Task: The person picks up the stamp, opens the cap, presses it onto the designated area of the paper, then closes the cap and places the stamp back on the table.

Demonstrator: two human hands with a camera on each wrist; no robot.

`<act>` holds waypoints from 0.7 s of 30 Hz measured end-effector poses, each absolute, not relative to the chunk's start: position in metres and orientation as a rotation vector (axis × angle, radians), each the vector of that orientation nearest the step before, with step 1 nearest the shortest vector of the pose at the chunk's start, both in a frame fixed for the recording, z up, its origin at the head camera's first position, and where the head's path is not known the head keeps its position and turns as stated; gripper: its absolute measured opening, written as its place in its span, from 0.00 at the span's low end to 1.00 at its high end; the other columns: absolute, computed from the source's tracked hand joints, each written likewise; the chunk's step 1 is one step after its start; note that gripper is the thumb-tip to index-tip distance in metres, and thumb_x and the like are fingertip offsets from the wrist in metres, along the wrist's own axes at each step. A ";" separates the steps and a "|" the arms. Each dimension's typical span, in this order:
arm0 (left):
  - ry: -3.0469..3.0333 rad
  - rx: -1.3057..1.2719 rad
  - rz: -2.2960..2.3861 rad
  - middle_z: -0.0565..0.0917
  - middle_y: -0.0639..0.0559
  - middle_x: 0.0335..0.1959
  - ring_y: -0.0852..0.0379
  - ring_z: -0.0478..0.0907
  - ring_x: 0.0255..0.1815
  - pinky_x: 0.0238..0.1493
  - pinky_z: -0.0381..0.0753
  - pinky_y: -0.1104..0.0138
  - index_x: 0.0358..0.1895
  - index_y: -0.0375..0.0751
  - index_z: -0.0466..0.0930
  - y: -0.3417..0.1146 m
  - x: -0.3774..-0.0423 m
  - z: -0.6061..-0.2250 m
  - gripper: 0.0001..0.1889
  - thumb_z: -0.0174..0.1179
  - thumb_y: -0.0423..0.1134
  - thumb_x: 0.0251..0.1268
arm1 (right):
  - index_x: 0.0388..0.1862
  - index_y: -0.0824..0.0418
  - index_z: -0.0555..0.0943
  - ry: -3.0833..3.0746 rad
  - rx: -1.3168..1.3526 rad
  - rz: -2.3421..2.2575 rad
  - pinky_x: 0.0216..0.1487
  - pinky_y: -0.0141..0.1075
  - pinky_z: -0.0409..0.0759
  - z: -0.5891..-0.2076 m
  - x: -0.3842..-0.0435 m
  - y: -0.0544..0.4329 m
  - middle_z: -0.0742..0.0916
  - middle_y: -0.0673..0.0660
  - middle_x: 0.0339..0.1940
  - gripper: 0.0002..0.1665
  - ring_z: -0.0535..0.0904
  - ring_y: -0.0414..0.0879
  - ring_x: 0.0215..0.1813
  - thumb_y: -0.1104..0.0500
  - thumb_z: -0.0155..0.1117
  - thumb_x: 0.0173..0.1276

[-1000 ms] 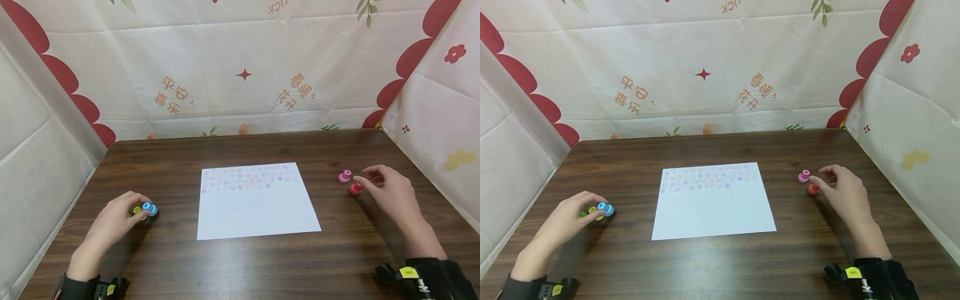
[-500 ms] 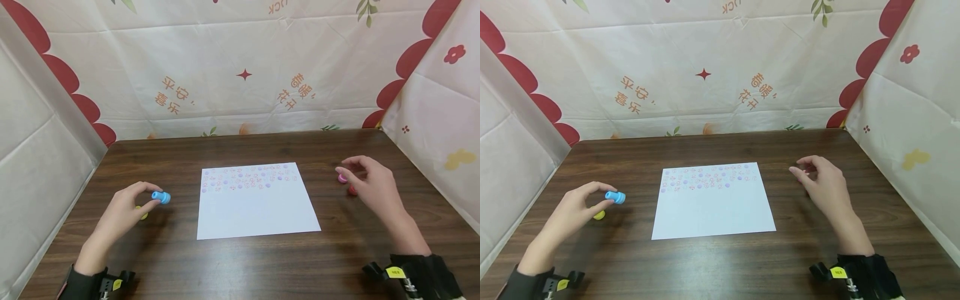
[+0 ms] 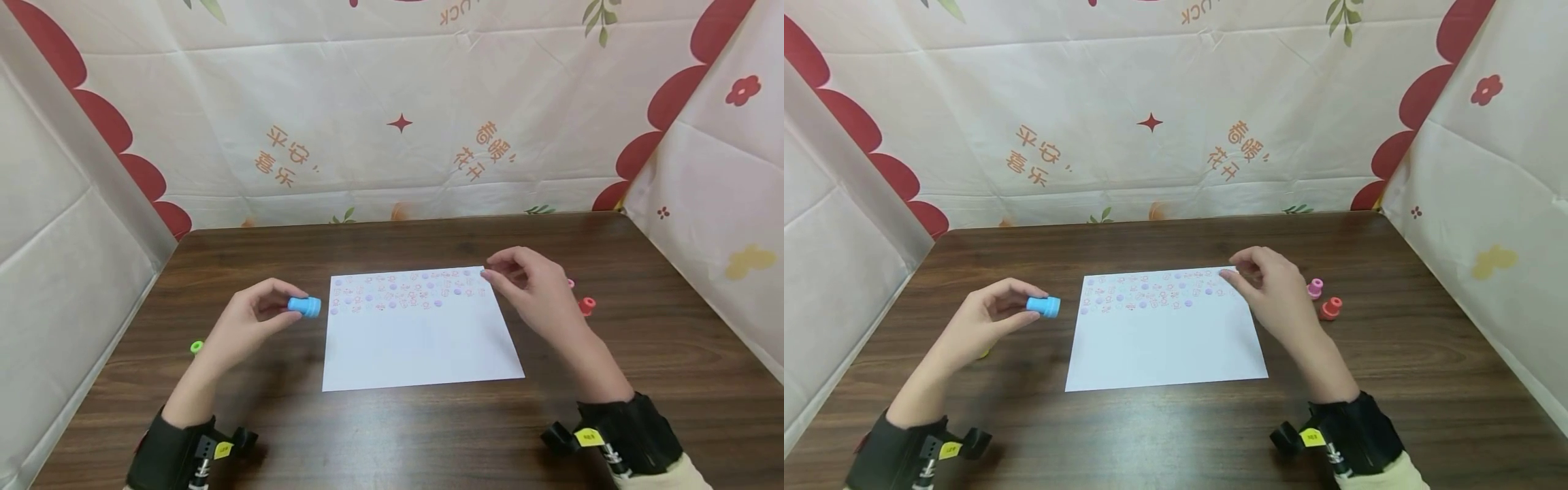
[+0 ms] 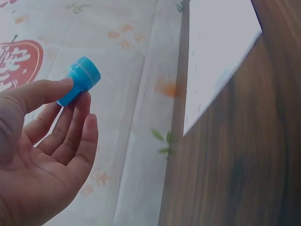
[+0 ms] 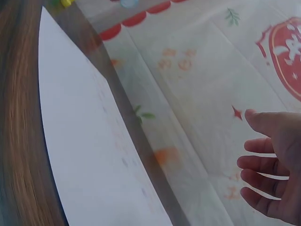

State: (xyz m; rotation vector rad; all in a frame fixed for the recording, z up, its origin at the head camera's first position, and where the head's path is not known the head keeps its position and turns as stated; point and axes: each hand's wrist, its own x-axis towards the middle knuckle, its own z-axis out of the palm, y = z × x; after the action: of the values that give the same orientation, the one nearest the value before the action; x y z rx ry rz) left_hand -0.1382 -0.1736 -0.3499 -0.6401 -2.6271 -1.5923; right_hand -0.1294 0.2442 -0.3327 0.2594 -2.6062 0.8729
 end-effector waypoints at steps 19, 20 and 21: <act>-2.484 -0.432 -2.370 0.82 0.54 0.46 0.57 0.82 0.46 0.53 0.81 0.65 0.53 0.31 0.77 -0.092 -0.143 -0.376 0.15 0.63 0.31 0.66 | 0.51 0.58 0.82 -2.660 0.584 1.017 0.48 0.44 0.84 -0.352 -0.127 0.167 0.88 0.54 0.46 0.20 0.83 0.47 0.48 0.51 0.73 0.64; -2.481 -0.433 -2.378 0.82 0.54 0.46 0.58 0.82 0.45 0.52 0.81 0.66 0.53 0.31 0.77 -0.089 -0.143 -0.377 0.15 0.64 0.30 0.65 | 0.52 0.58 0.82 -2.662 0.604 1.027 0.48 0.43 0.84 -0.353 -0.127 0.163 0.88 0.53 0.47 0.21 0.84 0.47 0.48 0.51 0.73 0.64; -2.480 -0.438 -2.383 0.82 0.54 0.47 0.58 0.83 0.44 0.53 0.81 0.66 0.53 0.31 0.77 -0.086 -0.143 -0.378 0.15 0.64 0.30 0.65 | 0.53 0.58 0.81 -2.661 0.624 1.040 0.48 0.43 0.84 -0.354 -0.126 0.161 0.88 0.53 0.48 0.22 0.84 0.47 0.48 0.52 0.73 0.63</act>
State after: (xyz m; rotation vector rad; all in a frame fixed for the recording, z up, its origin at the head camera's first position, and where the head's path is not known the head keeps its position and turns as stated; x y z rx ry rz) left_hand -0.1428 -0.0864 -0.3775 -0.4385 -2.4800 -2.3826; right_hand -0.1261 0.1606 -0.3538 0.6236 -2.6606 1.0401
